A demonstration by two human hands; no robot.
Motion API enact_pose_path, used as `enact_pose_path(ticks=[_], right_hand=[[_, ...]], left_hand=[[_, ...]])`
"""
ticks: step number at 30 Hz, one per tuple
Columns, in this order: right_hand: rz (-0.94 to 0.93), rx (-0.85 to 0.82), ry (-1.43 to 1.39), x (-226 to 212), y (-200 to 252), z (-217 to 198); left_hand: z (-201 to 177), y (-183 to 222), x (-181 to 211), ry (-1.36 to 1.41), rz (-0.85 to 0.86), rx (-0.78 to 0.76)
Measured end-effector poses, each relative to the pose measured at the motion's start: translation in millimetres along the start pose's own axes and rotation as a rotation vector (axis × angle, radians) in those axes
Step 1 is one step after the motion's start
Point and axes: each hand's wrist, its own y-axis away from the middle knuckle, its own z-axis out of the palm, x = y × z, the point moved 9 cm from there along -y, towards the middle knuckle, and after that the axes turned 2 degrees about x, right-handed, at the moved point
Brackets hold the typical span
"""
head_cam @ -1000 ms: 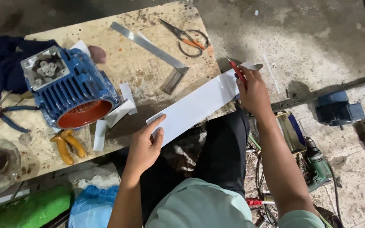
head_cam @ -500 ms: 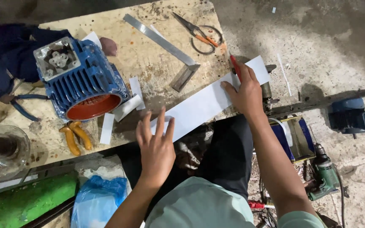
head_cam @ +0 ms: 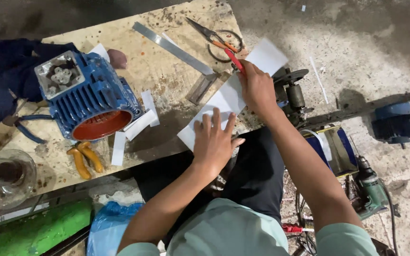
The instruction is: Cutting strips of white insulation material using a utility knife and a metal ruler on a workbench.
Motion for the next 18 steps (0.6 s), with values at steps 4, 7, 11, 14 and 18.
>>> enact_pose_path(ticks=[4, 7, 11, 14, 18], right_hand=[[0.049, 0.038, -0.154, -2, -25, -3], [0.005, 0.107, -0.166, 0, -46, -2], [0.028, 0.114, -0.197, 1, -68, 4], [0.025, 0.096, -0.196, 3, -81, 10], [0.005, 0.011, -0.216, 15, -93, 23]], left_hand=[[-1, -8, 8, 0.083, -0.012, 0.024], [23, -12, 6, -0.024, 0.006, 0.123], [30, -7, 5, -0.118, 0.037, 0.253], [26, -1, 7, -0.144, 0.02, 0.339], [25, -7, 10, -0.177, -0.011, 0.326]])
